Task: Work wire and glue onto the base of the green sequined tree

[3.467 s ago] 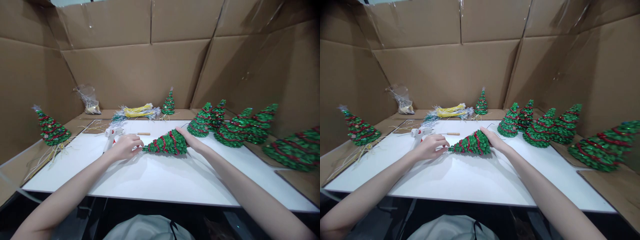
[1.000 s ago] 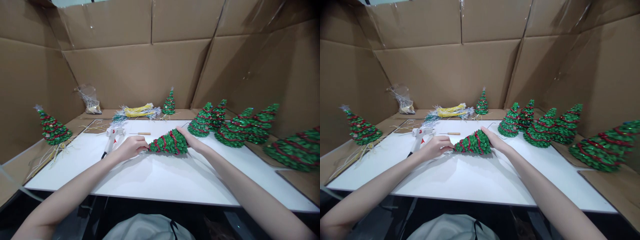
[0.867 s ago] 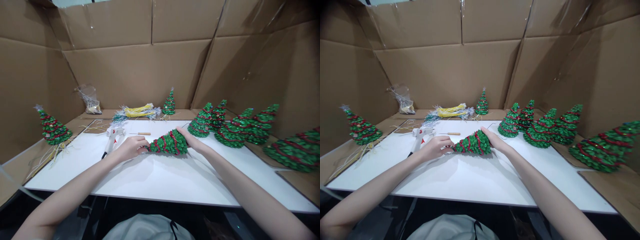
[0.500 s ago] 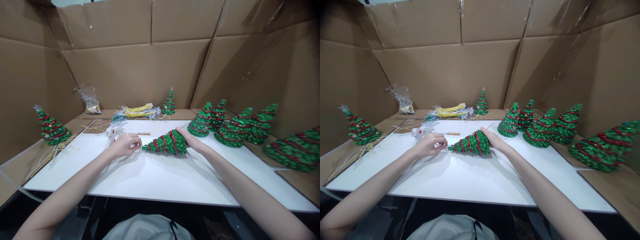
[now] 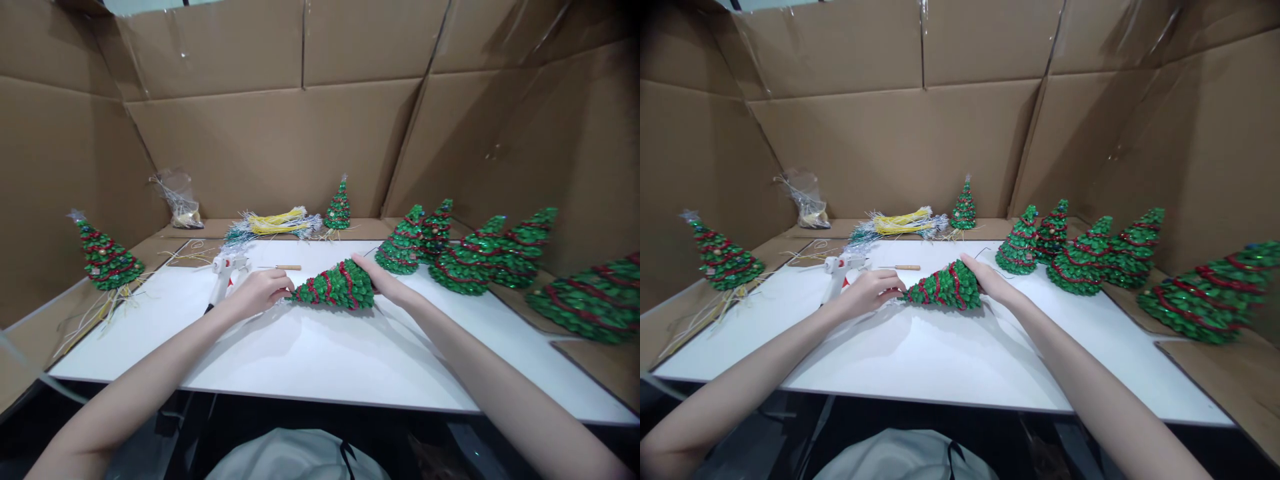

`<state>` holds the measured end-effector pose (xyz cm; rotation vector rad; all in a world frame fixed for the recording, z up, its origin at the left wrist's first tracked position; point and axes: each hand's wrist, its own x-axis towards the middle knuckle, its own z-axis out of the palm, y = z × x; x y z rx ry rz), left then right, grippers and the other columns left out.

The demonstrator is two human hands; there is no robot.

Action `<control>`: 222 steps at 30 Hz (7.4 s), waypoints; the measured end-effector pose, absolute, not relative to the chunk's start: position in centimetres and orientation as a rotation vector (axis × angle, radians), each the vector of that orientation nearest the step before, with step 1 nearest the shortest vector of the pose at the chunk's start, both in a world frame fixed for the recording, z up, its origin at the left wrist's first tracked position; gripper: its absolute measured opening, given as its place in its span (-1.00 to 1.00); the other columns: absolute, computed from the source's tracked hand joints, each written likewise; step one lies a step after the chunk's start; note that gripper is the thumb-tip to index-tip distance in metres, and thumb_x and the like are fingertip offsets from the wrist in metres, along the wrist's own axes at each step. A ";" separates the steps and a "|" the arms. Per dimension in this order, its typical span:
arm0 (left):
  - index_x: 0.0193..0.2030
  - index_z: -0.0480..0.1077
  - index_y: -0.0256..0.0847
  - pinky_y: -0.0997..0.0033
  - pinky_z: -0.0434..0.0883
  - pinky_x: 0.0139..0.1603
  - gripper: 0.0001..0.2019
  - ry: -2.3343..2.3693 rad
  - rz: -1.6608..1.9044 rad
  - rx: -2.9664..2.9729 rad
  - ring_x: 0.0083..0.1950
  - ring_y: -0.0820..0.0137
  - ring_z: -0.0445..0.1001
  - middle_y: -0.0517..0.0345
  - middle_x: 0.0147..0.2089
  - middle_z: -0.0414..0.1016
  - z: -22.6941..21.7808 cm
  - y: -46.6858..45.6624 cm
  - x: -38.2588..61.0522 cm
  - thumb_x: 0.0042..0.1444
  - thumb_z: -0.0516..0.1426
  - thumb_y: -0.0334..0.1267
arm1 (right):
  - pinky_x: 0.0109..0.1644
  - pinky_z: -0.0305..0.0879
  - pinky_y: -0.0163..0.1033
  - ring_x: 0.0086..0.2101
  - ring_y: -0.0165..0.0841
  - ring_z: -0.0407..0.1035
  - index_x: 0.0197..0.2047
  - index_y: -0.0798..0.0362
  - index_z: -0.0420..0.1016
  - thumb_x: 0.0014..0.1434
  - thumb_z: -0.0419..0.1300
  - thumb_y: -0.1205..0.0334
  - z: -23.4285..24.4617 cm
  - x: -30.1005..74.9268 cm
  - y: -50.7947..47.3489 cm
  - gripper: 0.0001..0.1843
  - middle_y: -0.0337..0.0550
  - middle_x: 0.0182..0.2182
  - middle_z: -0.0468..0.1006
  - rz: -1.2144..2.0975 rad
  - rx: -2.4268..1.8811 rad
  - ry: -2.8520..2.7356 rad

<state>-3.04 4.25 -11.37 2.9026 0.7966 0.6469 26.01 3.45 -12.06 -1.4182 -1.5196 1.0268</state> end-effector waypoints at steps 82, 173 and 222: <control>-0.22 0.43 -0.23 0.48 0.31 -0.24 -0.92 0.705 0.682 2.833 -0.26 0.42 0.43 0.11 -0.28 0.47 -11.2 4.0 -2.9 0.16 0.11 -0.37 | -0.53 -0.25 -0.27 -0.59 -0.51 -0.17 -0.67 0.04 -0.06 0.03 0.08 -0.34 -9.6 27.5 2.8 -0.34 -0.34 -0.65 -0.11 0.794 -1.423 -1.879; -0.39 0.38 -0.24 0.46 0.32 -0.20 -0.89 0.933 0.658 2.570 -0.23 0.40 0.47 0.14 -0.22 0.55 -11.1 5.1 -4.1 0.14 0.14 -0.28 | -0.52 -0.11 -0.33 -0.58 -0.49 -0.03 -0.56 0.12 0.35 0.05 0.11 -0.22 -11.0 29.4 4.0 -0.48 -0.33 -0.65 0.10 0.758 -1.320 -2.199; -0.41 0.35 -0.23 0.45 0.32 -0.22 -0.87 0.964 0.647 2.578 -0.22 0.37 0.50 0.13 -0.24 0.57 -11.0 5.1 -4.2 0.14 0.14 -0.28 | -0.49 0.01 -0.30 -0.44 -0.28 0.35 -0.36 -0.01 0.51 0.07 0.10 -0.04 -10.6 33.0 4.8 -0.70 -0.16 -0.51 0.50 -0.005 -1.973 -1.766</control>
